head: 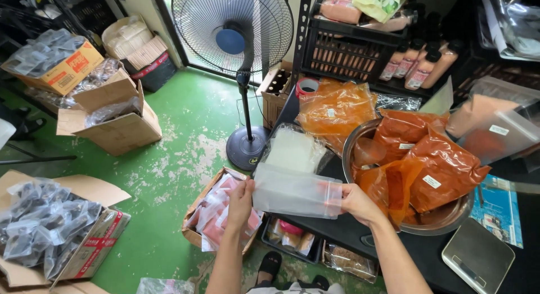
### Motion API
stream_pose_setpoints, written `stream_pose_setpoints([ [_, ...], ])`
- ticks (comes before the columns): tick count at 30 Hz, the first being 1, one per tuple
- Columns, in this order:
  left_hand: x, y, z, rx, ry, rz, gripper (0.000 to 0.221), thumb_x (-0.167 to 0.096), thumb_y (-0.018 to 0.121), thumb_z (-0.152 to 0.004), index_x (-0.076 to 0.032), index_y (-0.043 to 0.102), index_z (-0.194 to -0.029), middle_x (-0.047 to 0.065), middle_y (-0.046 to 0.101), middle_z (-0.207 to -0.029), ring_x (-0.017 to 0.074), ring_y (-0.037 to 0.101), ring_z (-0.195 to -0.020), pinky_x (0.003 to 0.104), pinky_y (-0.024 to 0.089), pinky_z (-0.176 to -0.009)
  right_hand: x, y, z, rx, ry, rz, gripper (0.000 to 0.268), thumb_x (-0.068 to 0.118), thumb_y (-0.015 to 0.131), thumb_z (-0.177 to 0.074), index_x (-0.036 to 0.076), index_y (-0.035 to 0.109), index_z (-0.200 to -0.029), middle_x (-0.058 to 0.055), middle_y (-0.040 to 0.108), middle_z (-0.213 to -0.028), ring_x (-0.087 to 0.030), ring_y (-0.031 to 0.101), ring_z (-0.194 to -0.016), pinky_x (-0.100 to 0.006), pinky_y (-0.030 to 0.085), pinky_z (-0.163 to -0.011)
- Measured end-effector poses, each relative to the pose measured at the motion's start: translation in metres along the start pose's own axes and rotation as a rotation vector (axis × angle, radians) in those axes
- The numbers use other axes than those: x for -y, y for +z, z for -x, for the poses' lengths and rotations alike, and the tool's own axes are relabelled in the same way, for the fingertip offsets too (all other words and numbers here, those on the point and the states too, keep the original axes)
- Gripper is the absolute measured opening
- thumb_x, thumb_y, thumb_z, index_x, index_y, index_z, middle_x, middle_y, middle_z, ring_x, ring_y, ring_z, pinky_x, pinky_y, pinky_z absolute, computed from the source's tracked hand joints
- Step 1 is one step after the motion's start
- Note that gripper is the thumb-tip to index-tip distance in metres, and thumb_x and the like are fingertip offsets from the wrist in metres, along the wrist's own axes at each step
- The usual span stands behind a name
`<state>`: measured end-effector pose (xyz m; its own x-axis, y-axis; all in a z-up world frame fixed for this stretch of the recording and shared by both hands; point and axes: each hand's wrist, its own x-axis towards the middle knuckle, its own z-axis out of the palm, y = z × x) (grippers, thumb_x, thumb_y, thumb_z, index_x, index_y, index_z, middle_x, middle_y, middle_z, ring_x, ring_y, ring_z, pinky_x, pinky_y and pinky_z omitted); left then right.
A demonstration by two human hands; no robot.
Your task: The person scoops a red food paste from a large metal bowl into small plastic pouches using a spoon, weighs a pouch on a digital scale, seals the pouches, and places them into a cardboard box.
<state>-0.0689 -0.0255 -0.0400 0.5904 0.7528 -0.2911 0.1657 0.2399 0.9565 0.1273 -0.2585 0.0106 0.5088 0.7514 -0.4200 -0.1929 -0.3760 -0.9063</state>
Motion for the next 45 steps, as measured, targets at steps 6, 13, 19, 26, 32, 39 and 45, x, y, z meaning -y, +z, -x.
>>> stream_pose_setpoints([
  [6,0.012,0.005,-0.001,0.003,0.248,-0.238,0.030,-0.044,0.053,-0.099,-0.017,0.043,-0.106,0.017,0.041,-0.159,0.0316,0.033,-0.151,0.043,0.033,-0.107,-0.009,0.004,0.007,-0.043,0.012,0.125,0.050,0.010,0.078,-0.084,0.013,0.074,-0.134,-0.006,0.079,-0.100,-0.014,0.066,-0.075,-0.027,0.058,-0.059],
  [13,0.000,0.072,0.035,0.621,0.839,-1.323,0.126,-0.061,0.095,-0.064,-0.023,0.021,-0.159,0.015,0.009,-0.168,0.0385,0.002,-0.154,0.072,0.001,-0.115,0.014,0.040,0.015,0.007,0.104,0.138,0.028,0.013,0.082,-0.083,0.007,0.081,-0.111,-0.008,0.081,-0.095,-0.016,0.074,-0.081,-0.029,0.061,-0.060],
  [19,0.043,0.068,-0.008,0.406,0.859,-0.946,0.084,-0.033,0.077,-0.077,-0.008,0.041,-0.149,0.011,0.064,-0.119,0.0320,0.059,-0.112,0.046,0.042,-0.099,-0.007,-0.009,-0.048,-0.335,0.013,0.296,0.016,0.016,0.070,-0.093,0.007,0.082,-0.097,-0.012,0.077,-0.070,-0.016,0.070,-0.056,-0.026,0.058,-0.056],
  [26,0.048,0.080,-0.012,0.313,0.636,-0.589,0.061,-0.039,0.078,-0.081,-0.013,0.061,-0.134,0.006,0.072,-0.123,0.0231,0.070,-0.112,0.038,0.054,-0.093,0.042,-0.038,-0.085,-0.534,0.337,0.726,0.050,0.003,0.055,-0.099,0.010,0.043,-0.147,-0.020,0.017,-0.156,-0.049,0.049,-0.129,-0.051,0.043,-0.110],
  [32,0.018,0.109,0.017,0.432,0.334,-0.432,0.112,-0.052,0.086,-0.072,-0.012,0.026,-0.158,0.009,0.044,-0.154,0.0249,0.043,-0.143,0.045,0.040,-0.113,0.056,-0.036,-0.056,-0.599,0.272,0.740,0.032,0.000,0.059,-0.098,-0.003,0.056,-0.130,-0.021,0.058,-0.126,-0.041,0.065,-0.112,-0.045,0.057,-0.092],
  [39,0.011,0.149,0.019,0.480,0.330,-0.357,0.128,-0.058,0.085,-0.067,-0.007,0.013,-0.160,0.015,0.027,-0.165,0.0309,0.031,-0.150,0.050,0.032,-0.117,0.098,-0.035,0.057,-0.570,-0.093,0.880,0.034,0.016,0.058,-0.098,0.004,0.064,-0.129,-0.005,0.060,-0.137,-0.024,0.061,-0.123,-0.040,0.046,-0.106],
  [45,0.010,0.174,0.025,0.473,0.452,-0.267,0.141,-0.030,0.102,-0.057,-0.002,0.013,-0.161,0.029,0.036,-0.151,0.0450,0.036,-0.144,0.054,0.027,-0.121,0.107,-0.002,0.118,-0.474,-0.224,0.915,0.030,0.015,0.058,-0.096,0.005,0.072,-0.120,-0.014,0.069,-0.127,-0.040,0.069,-0.110,-0.048,0.058,-0.091],
])
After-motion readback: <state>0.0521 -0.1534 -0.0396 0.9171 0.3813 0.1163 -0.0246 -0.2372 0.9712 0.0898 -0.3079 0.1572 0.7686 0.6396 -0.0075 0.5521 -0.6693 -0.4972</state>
